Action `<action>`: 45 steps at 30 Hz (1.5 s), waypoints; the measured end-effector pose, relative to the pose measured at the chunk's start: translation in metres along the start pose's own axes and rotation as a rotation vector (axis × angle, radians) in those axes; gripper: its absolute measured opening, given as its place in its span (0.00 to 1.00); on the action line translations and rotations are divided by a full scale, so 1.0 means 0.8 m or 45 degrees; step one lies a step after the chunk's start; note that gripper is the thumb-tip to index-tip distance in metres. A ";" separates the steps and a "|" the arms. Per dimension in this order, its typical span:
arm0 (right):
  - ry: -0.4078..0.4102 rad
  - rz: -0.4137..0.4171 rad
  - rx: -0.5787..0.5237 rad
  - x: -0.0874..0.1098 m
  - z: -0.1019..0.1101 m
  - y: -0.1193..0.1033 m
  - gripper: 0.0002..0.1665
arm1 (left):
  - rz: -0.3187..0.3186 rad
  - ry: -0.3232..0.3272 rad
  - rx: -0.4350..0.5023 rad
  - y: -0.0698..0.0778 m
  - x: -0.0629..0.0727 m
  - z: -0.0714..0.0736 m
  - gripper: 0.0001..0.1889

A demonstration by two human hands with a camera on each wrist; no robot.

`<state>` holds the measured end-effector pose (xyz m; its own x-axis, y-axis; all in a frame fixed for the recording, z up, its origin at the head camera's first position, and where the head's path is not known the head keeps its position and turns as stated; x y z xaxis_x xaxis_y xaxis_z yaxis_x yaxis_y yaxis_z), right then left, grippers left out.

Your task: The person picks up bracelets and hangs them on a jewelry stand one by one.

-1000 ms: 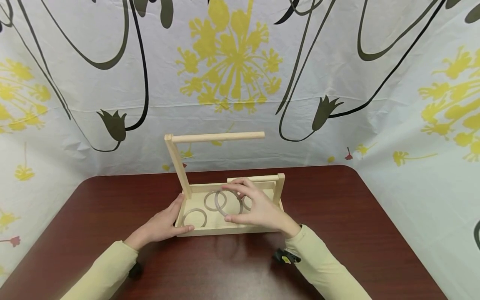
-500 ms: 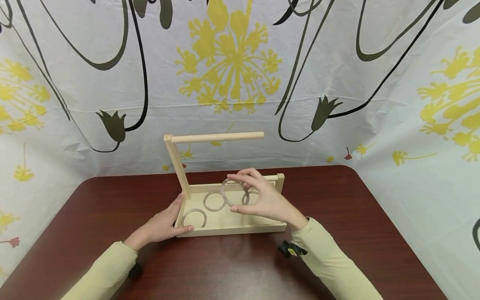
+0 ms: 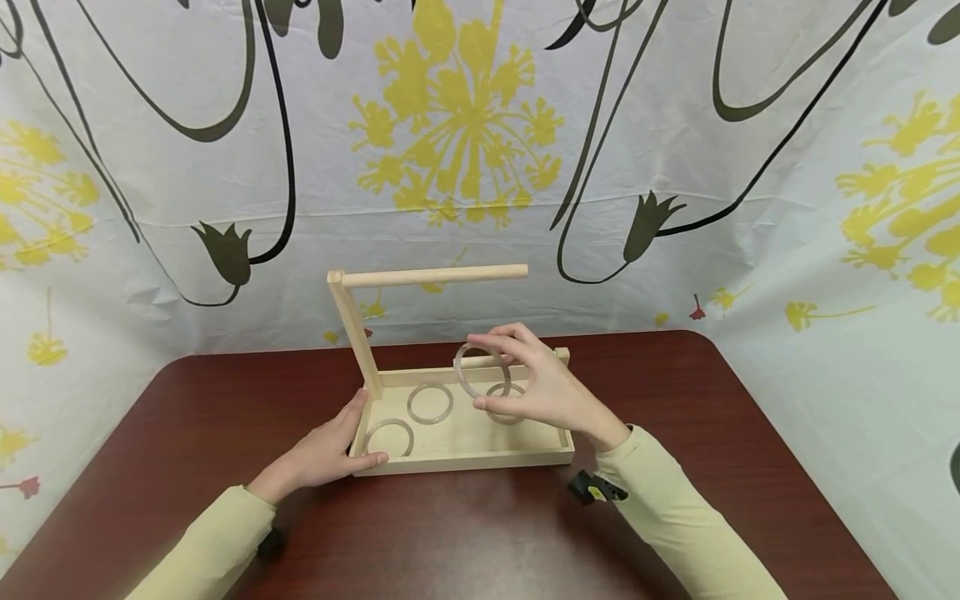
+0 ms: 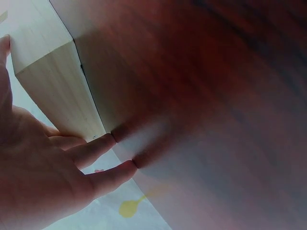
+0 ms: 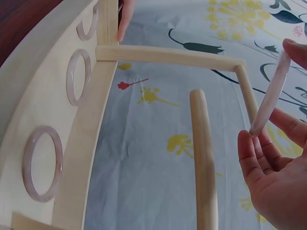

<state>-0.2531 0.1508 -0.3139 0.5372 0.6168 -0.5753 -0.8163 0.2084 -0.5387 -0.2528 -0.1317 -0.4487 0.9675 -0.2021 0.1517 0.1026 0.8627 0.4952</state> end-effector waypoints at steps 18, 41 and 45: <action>0.094 0.021 0.077 -0.001 0.041 0.004 0.41 | -0.015 0.006 0.020 0.002 0.000 0.002 0.57; 0.188 -0.058 0.100 -0.002 0.078 -0.009 0.38 | -0.009 0.076 0.034 0.005 -0.006 0.006 0.59; 0.207 -0.063 0.086 -0.008 0.081 -0.016 0.37 | 0.012 0.062 0.039 0.005 -0.006 0.006 0.60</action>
Point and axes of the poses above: each hand's wrist, its own x-axis away from the middle knuckle, its own z-axis out of the back of the hand, y = z × x, the point moved 6 cm from there along -x, towards the middle knuckle, and after that the axes turned 15 degrees about z, right-handed, at the moved point
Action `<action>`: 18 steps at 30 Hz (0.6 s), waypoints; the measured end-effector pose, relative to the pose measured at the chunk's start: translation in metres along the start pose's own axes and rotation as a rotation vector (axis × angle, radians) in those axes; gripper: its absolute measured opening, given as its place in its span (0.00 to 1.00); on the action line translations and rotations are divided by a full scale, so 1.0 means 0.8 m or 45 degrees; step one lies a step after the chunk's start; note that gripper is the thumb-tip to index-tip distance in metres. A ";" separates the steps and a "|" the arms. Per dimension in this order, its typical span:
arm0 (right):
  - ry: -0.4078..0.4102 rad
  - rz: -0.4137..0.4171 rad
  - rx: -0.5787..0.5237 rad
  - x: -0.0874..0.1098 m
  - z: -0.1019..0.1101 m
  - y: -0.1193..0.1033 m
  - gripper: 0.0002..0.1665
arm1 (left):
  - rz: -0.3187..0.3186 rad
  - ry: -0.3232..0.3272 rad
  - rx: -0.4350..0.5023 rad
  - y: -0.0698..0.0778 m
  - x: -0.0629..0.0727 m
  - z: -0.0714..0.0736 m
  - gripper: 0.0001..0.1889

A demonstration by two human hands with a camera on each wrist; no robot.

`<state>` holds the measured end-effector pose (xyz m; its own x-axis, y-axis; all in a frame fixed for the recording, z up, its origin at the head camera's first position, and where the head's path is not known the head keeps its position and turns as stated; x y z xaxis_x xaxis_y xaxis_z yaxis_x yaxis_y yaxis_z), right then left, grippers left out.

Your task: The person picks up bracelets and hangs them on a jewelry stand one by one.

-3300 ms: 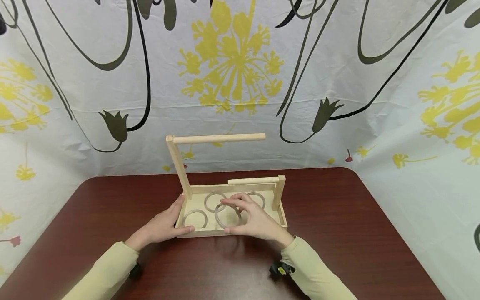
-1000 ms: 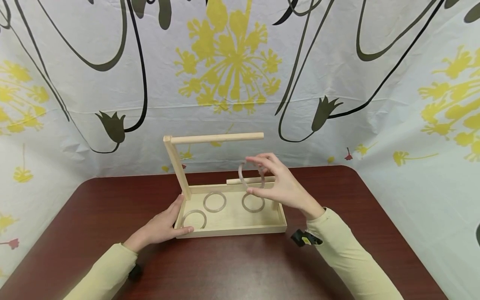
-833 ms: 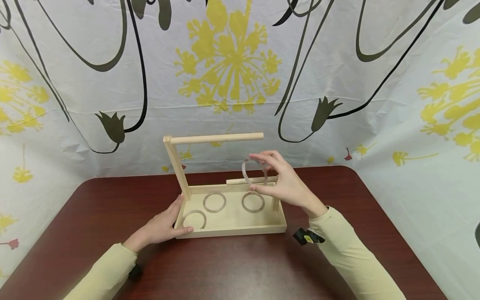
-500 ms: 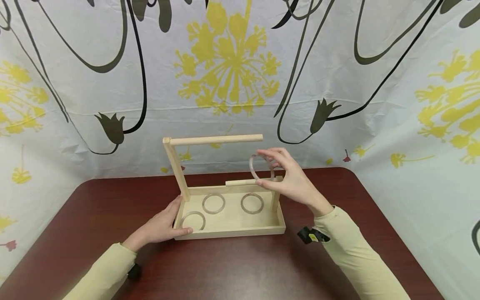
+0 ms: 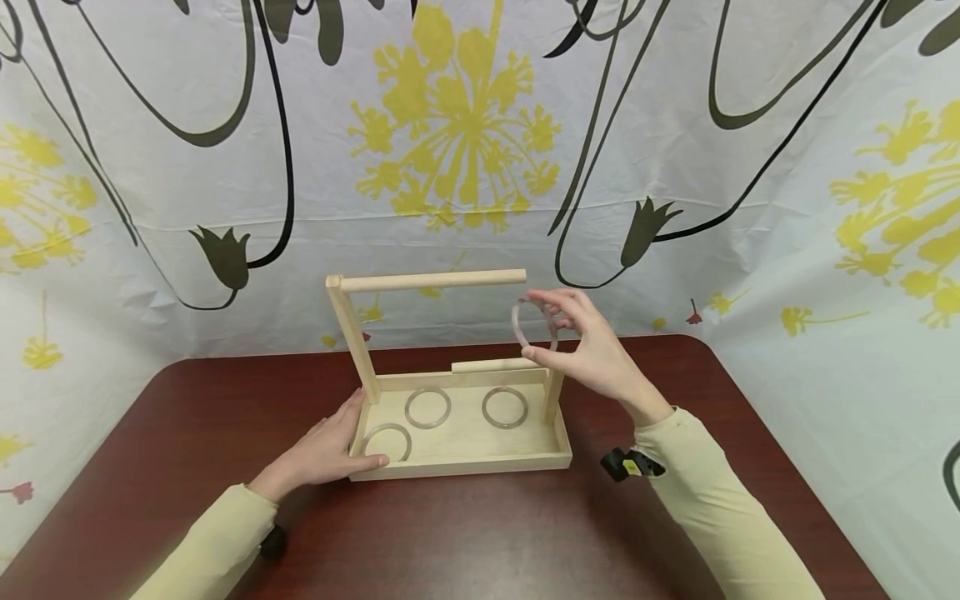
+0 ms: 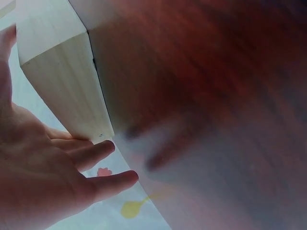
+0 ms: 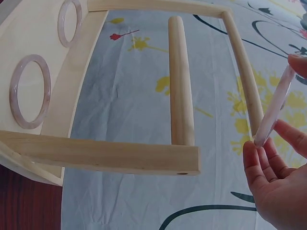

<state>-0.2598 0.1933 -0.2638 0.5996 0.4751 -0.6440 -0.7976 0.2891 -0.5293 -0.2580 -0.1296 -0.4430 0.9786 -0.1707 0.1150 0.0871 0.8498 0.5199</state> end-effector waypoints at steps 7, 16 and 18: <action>0.043 -0.022 -0.020 0.000 0.005 0.018 0.37 | 0.020 -0.023 0.001 -0.001 0.000 0.000 0.60; 0.063 -0.081 -0.018 -0.005 0.011 0.055 0.41 | 0.030 -0.033 0.034 0.000 0.001 0.000 0.60; 0.063 -0.095 -0.017 -0.009 0.012 0.048 0.40 | 0.024 -0.037 0.042 0.000 0.002 -0.001 0.60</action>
Point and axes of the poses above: each hand's wrist, its own x-axis away from the middle knuckle, its own z-axis out of the back of the hand, y = z × x, the point moved 6 cm from there along -x, towards the middle knuckle, and after that the axes turned 15 degrees about z, right-handed, at the moved point
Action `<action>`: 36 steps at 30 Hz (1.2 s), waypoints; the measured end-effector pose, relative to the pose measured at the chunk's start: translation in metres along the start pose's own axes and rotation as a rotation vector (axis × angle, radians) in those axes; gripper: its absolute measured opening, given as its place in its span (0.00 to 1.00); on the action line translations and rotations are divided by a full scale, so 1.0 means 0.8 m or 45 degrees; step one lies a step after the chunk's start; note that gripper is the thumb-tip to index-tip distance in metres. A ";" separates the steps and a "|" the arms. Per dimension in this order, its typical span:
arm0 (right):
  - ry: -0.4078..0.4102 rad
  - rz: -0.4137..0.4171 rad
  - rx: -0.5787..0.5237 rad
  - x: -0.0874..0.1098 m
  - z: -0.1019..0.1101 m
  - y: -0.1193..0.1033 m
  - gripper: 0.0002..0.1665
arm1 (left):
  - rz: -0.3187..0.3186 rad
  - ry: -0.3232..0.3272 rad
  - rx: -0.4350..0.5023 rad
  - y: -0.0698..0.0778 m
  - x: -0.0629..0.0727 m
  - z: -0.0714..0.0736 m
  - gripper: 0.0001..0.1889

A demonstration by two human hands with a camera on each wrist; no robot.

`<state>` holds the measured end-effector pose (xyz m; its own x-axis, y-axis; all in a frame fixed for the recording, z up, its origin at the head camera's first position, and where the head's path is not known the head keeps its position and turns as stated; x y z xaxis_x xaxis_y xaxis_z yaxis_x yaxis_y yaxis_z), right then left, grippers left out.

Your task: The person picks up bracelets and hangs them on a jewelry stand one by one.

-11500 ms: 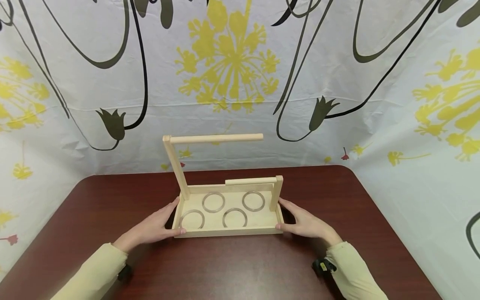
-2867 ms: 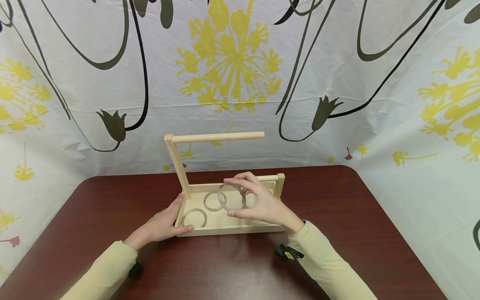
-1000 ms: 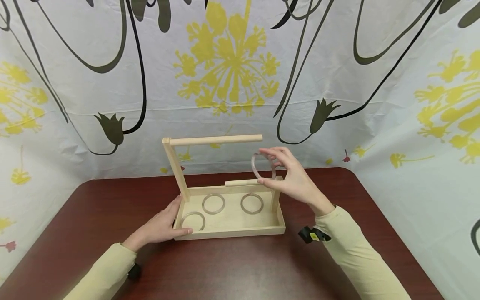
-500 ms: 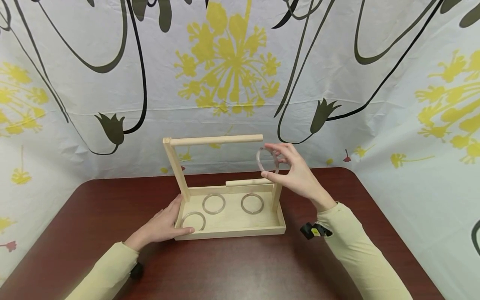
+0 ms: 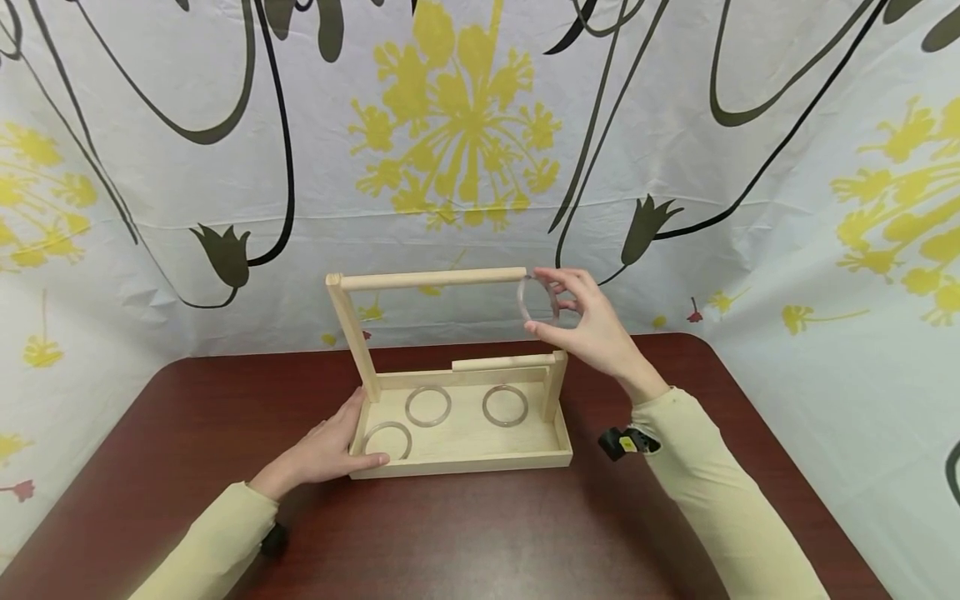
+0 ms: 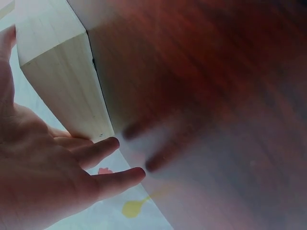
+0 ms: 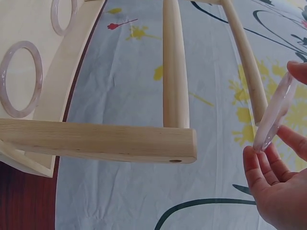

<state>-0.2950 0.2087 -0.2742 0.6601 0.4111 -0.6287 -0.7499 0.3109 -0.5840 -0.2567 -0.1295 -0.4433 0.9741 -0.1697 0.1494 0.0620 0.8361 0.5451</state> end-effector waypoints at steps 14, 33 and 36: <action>0.009 -0.060 -0.033 -0.024 -0.002 -0.026 0.37 | 0.001 -0.027 -0.004 0.000 -0.001 -0.001 0.60; -0.073 -0.013 0.020 -0.045 -0.021 0.029 0.40 | -0.004 -0.037 -0.014 -0.002 0.000 -0.001 0.60; -0.087 -0.013 0.028 -0.048 -0.023 0.032 0.39 | -0.004 -0.042 -0.020 -0.001 0.000 -0.002 0.60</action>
Point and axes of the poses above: each hand's wrist, its own x-axis away from the middle knuckle, its own z-axis out of the back of the hand, y = z × x, the point moved 6 cm from there along -x, towards the middle knuckle, and after that the axes turned 15 degrees about z, right-handed, at the moved point
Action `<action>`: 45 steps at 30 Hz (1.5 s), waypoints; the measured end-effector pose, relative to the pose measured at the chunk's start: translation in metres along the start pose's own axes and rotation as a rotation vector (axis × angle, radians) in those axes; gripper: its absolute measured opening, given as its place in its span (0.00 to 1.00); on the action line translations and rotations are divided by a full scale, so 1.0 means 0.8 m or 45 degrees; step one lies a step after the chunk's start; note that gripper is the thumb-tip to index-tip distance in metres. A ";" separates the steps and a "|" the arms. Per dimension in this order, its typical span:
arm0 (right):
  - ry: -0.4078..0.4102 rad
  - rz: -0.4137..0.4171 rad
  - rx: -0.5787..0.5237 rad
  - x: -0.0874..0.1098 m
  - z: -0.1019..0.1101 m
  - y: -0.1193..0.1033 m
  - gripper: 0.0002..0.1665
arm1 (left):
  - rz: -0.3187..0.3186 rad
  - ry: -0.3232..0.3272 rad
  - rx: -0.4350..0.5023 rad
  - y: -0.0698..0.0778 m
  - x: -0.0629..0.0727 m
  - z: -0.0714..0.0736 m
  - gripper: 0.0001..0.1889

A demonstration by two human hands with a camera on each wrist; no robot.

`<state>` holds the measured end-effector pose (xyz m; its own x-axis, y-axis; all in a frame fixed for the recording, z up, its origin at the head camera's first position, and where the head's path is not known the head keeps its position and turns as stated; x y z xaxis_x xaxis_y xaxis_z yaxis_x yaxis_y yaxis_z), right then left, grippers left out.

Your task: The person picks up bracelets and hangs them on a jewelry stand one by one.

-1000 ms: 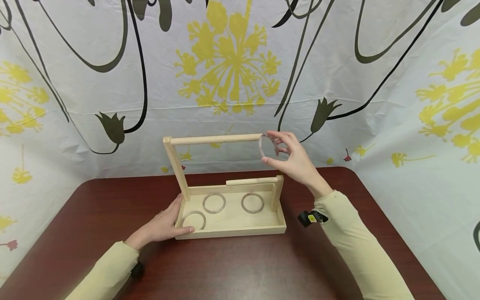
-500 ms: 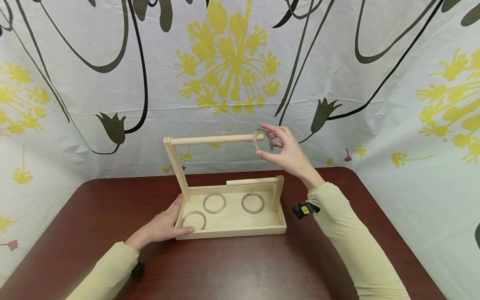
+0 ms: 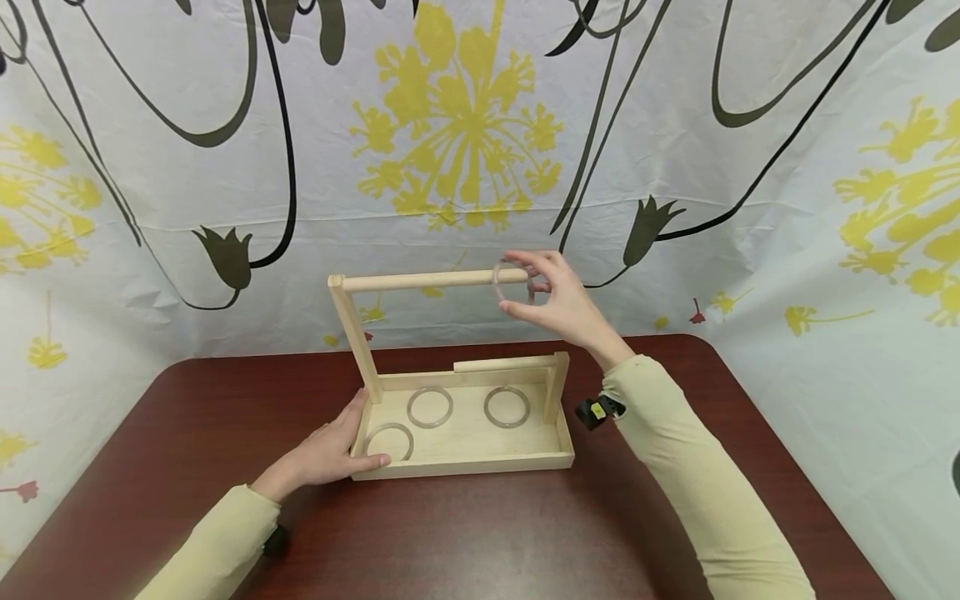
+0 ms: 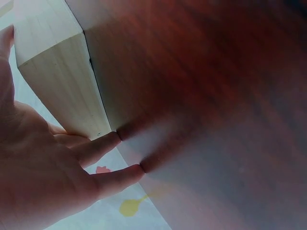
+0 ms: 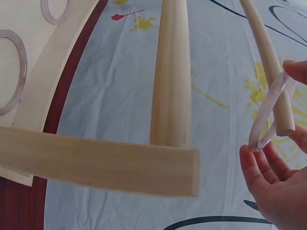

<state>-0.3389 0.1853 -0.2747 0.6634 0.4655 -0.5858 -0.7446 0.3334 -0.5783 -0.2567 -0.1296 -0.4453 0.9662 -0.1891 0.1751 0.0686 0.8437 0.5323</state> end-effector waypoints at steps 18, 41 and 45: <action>-0.126 0.067 0.175 -0.016 -0.013 -0.015 0.40 | 0.009 0.000 -0.018 0.001 0.000 -0.001 0.59; -0.192 0.278 0.313 -0.038 -0.023 -0.035 0.39 | -0.004 0.002 0.000 0.001 0.001 0.001 0.59; -0.214 0.291 0.311 -0.043 -0.028 -0.039 0.40 | -0.009 0.000 0.001 0.002 0.001 0.001 0.59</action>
<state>-0.3366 0.1410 -0.2492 0.4718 0.6718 -0.5710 -0.8812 0.3815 -0.2793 -0.2561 -0.1289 -0.4433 0.9657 -0.1950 0.1717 0.0750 0.8418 0.5345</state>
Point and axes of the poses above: each hand's wrist, its own x-axis away from the middle knuckle, its own z-axis out of the back of the hand, y = z × x, the point moved 6 cm from there along -x, towards the middle knuckle, and after that the axes turned 15 degrees about z, right-handed, at the moved point
